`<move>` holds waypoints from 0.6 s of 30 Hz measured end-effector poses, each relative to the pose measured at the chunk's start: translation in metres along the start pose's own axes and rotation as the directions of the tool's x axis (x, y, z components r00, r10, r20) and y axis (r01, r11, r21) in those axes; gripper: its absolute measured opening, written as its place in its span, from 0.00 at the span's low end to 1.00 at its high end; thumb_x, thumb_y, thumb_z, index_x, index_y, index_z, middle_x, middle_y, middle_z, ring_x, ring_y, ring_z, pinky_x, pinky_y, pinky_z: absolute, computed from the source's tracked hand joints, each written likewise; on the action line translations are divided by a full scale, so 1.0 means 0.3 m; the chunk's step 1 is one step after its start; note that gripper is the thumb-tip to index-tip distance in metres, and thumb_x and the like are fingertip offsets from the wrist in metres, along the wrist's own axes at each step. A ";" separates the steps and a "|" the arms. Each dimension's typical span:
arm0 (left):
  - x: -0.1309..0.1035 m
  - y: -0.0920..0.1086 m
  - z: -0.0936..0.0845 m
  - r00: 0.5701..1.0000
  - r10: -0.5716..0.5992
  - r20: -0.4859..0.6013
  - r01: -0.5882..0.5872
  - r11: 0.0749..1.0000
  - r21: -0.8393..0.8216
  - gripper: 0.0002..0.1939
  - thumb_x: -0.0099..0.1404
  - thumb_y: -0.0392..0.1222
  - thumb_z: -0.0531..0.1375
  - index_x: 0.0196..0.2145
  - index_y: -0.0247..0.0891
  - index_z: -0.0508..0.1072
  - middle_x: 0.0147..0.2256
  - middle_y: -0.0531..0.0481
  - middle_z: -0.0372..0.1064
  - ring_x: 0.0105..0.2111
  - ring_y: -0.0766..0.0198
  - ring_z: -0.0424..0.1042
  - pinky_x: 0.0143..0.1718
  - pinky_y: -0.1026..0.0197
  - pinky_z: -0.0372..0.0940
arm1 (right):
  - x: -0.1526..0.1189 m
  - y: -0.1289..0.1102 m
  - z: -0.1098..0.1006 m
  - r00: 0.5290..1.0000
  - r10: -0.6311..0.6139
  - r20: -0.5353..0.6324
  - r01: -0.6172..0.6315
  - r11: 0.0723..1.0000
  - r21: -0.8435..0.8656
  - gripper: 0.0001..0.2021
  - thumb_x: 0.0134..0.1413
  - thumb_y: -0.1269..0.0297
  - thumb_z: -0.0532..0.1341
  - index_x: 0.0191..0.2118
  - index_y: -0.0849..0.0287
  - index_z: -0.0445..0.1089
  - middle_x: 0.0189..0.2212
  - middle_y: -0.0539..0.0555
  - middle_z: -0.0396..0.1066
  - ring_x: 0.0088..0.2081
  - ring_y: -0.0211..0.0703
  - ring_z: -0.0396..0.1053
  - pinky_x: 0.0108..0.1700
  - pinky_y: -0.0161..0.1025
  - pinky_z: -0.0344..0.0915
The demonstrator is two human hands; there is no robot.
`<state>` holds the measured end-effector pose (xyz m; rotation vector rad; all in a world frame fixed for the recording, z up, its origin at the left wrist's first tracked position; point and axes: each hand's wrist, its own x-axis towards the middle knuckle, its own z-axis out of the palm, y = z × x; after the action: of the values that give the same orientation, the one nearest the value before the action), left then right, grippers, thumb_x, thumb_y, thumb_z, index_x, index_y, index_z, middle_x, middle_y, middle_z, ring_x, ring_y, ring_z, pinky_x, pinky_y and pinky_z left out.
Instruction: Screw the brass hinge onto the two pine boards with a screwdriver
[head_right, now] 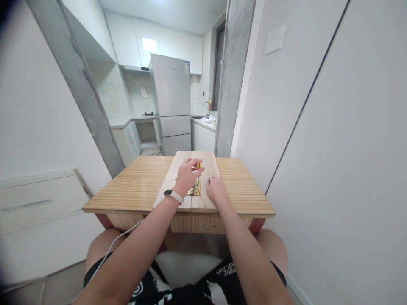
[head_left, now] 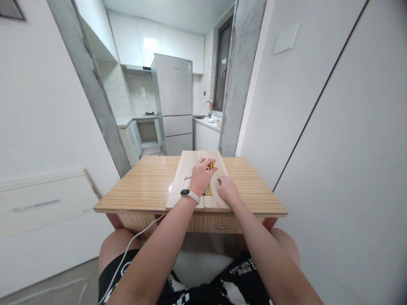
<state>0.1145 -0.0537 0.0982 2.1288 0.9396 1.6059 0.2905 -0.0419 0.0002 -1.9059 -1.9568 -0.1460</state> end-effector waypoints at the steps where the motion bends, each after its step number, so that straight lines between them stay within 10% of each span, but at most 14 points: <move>1: 0.000 -0.001 0.000 1.000 -0.002 0.002 0.002 1.000 0.007 0.13 0.68 0.34 0.69 0.49 0.44 0.80 0.43 0.49 0.71 0.39 0.65 0.76 0.44 0.59 0.77 | 0.001 0.001 0.002 1.000 0.000 -0.003 0.000 1.000 0.004 0.15 0.72 0.64 0.53 0.46 0.59 0.79 0.49 0.63 0.77 0.54 0.51 0.69 0.60 0.42 0.59; 18: -0.005 -0.015 0.005 0.999 0.013 0.039 -0.011 0.999 -0.050 0.21 0.72 0.28 0.60 0.58 0.44 0.76 0.50 0.45 0.78 0.47 0.60 0.80 0.48 0.55 0.79 | 0.001 0.009 0.009 1.000 -0.007 -0.014 0.007 1.000 0.006 0.14 0.72 0.64 0.54 0.45 0.58 0.78 0.48 0.62 0.77 0.54 0.50 0.70 0.61 0.41 0.59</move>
<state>0.1145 -0.0513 0.0939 2.1283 0.8678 1.5709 0.2925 -0.0404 -0.0028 -1.8892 -1.9529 -0.1551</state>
